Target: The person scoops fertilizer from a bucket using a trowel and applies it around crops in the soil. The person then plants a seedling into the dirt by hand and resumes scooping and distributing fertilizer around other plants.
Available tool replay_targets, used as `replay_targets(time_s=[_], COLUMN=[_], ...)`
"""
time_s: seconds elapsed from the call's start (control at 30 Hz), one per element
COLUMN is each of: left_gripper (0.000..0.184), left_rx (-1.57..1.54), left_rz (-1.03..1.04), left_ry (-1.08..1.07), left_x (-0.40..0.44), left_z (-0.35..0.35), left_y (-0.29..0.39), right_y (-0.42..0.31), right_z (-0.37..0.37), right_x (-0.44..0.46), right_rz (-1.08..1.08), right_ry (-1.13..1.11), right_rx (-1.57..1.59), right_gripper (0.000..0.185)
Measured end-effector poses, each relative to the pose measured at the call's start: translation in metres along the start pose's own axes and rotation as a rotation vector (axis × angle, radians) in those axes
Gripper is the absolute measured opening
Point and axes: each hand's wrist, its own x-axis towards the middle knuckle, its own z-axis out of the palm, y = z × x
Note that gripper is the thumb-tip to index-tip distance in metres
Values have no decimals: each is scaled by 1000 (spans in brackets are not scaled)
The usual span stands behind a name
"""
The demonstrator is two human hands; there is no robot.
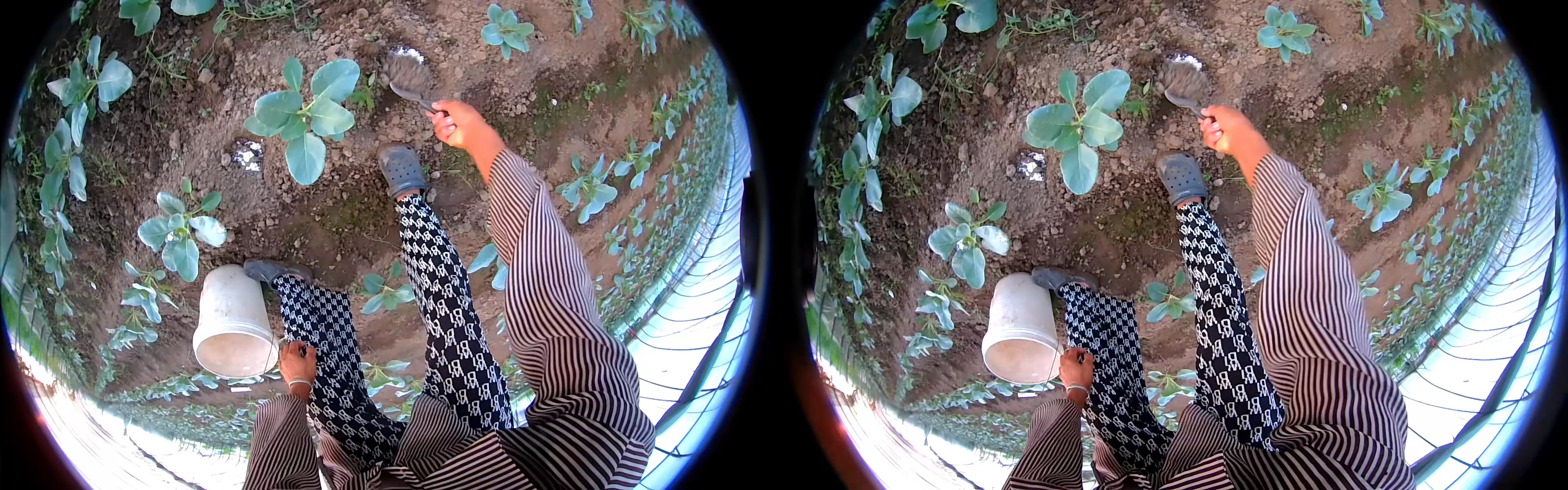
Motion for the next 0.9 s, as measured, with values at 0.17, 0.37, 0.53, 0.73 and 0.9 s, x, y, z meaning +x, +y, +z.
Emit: replay_targets(time_s=[0.17, 0.37, 0.53, 0.73, 0.9], left_gripper=[25, 25, 25, 25, 23], left_rx=[-16, -21, -63, -146, -223], left_rz=[7, -17, -17, -65, -54], left_ry=[2, 10, 15, 13, 50], left_x=[2, 2, 4, 0, -3], left_z=[-1, 2, 5, -8, -6], left_y=[-1, -2, -16, -18, -31], right_y=[11, 54, -3, -16, 70], right_z=[-39, -77, -51, 15, 65], right_x=[-35, 18, 69, -12, -62], right_rz=[130, 58, -176, -202, -891], right_ry=[98, 561, 232, 513, 354], right_rx=[-301, -488, -385, -641, -786], right_gripper=[14, 26, 23, 16, 25])
